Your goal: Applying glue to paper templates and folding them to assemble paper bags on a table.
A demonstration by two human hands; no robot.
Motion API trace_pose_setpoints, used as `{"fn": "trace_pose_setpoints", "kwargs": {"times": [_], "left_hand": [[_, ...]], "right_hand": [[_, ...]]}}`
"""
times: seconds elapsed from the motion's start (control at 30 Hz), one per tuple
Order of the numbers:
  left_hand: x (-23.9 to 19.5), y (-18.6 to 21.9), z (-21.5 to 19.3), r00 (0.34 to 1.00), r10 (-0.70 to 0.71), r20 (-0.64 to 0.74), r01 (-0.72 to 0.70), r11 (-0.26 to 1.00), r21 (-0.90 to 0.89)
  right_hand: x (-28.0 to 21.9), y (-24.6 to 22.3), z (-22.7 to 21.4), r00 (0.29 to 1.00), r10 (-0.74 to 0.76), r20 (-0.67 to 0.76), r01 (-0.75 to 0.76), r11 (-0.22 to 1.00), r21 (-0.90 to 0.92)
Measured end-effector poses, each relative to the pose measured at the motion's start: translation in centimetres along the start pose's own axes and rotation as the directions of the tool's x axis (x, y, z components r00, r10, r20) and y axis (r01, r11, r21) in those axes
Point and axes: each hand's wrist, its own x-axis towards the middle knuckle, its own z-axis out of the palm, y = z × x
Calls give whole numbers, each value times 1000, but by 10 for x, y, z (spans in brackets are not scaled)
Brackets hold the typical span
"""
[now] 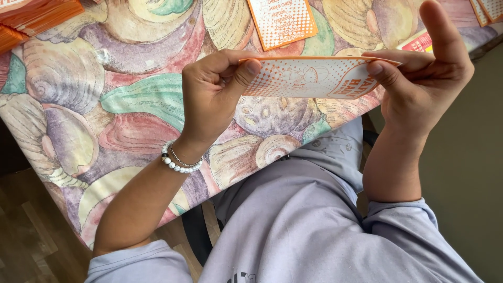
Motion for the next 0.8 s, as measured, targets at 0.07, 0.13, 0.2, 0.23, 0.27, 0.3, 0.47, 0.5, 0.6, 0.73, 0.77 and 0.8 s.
{"fn": "trace_pose_setpoints", "kwargs": {"times": [0.07,0.13,0.2,0.23,0.27,0.3,0.47,0.5,0.6,0.73,0.77,0.8], "left_hand": [[0,0,1,1000,1,-1,0,1000,22],[0,1,1,1000,0,-5,0,999,44],[0,1,2,999,-47,-8,47,996,71],[1,0,2,999,-49,-8,49,996,69],[2,0,2,997,-78,-7,78,992,104],[3,-1,1,994,-107,-6,107,984,139],[-7,-22,13,975,182,128,-222,849,479],[-11,-28,15,933,203,296,-348,711,611],[-30,-45,33,820,-221,528,-386,467,795],[-46,-65,38,835,-150,529,-457,346,819],[-46,-65,38,823,-149,548,-483,323,814],[-47,-65,38,811,-149,566,-508,300,807]], "right_hand": [[1,1,-3,1000,-6,8,6,1000,0],[3,2,-3,1000,-11,19,11,1000,2],[7,2,-3,999,-5,53,6,1000,-22],[11,5,-3,999,-3,53,4,1000,-24],[16,9,-3,989,114,98,-112,993,-20],[20,13,-3,963,229,140,-229,973,-22],[35,27,16,818,501,283,-447,863,-235],[35,33,17,770,542,338,-442,834,-331],[32,37,21,829,376,415,-118,841,-527],[17,34,31,827,22,561,445,585,-678],[12,29,41,788,8,616,490,597,-635],[7,24,52,745,-8,667,533,609,-587]]}}
